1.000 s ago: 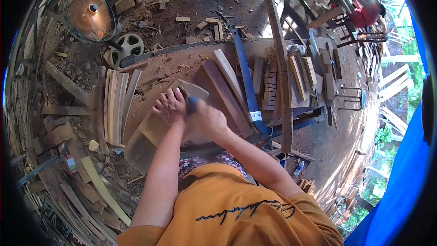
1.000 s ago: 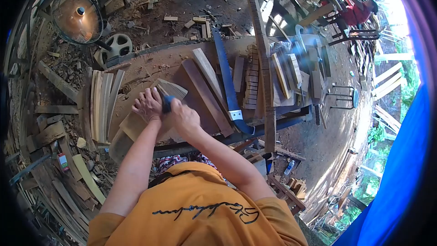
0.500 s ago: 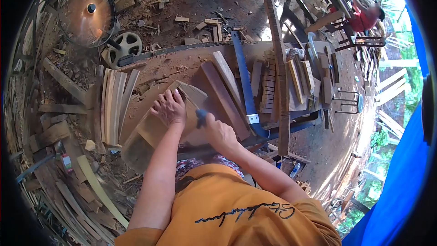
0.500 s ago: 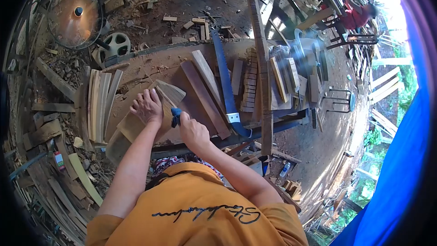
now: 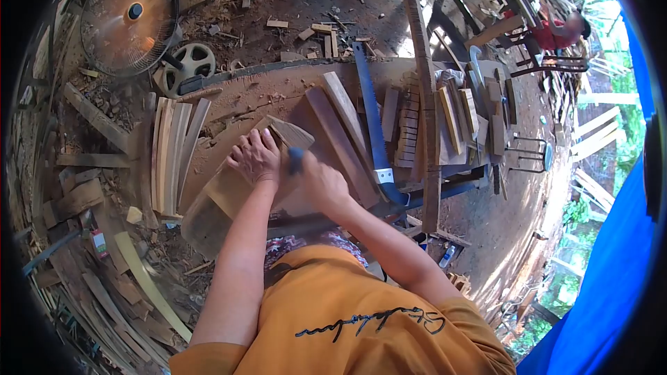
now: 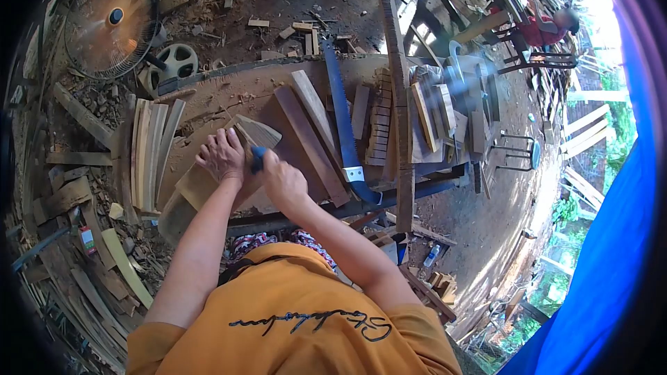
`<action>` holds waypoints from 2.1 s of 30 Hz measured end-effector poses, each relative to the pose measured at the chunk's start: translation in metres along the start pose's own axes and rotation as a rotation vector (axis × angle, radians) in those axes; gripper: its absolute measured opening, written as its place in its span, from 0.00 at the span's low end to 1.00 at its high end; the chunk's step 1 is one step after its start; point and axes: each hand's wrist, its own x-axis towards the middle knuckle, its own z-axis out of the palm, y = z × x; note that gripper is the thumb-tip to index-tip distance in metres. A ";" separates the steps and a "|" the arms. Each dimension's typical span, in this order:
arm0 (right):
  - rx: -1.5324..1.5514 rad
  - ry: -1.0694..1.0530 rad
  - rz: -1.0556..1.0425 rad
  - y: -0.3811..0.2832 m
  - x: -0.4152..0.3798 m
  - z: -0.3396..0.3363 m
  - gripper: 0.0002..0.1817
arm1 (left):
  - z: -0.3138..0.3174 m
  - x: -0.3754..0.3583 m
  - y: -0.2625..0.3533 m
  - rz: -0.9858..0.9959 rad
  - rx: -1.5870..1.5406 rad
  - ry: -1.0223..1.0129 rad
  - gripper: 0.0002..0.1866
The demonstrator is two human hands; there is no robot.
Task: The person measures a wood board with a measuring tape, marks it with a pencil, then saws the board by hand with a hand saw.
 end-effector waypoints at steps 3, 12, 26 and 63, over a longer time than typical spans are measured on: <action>0.050 0.004 -0.008 -0.017 0.028 0.005 0.12 | 0.003 0.005 -0.001 -0.042 0.020 -0.062 0.20; -0.075 0.087 -0.102 -0.009 0.004 0.001 0.10 | -0.001 0.002 0.001 -0.017 0.013 -0.065 0.19; 0.006 0.072 -0.060 -0.020 0.028 0.002 0.08 | 0.004 0.005 0.001 -0.024 0.024 -0.042 0.18; -0.014 0.282 -0.063 0.063 -0.068 0.050 0.15 | -0.011 0.001 0.008 -0.033 0.048 -0.068 0.20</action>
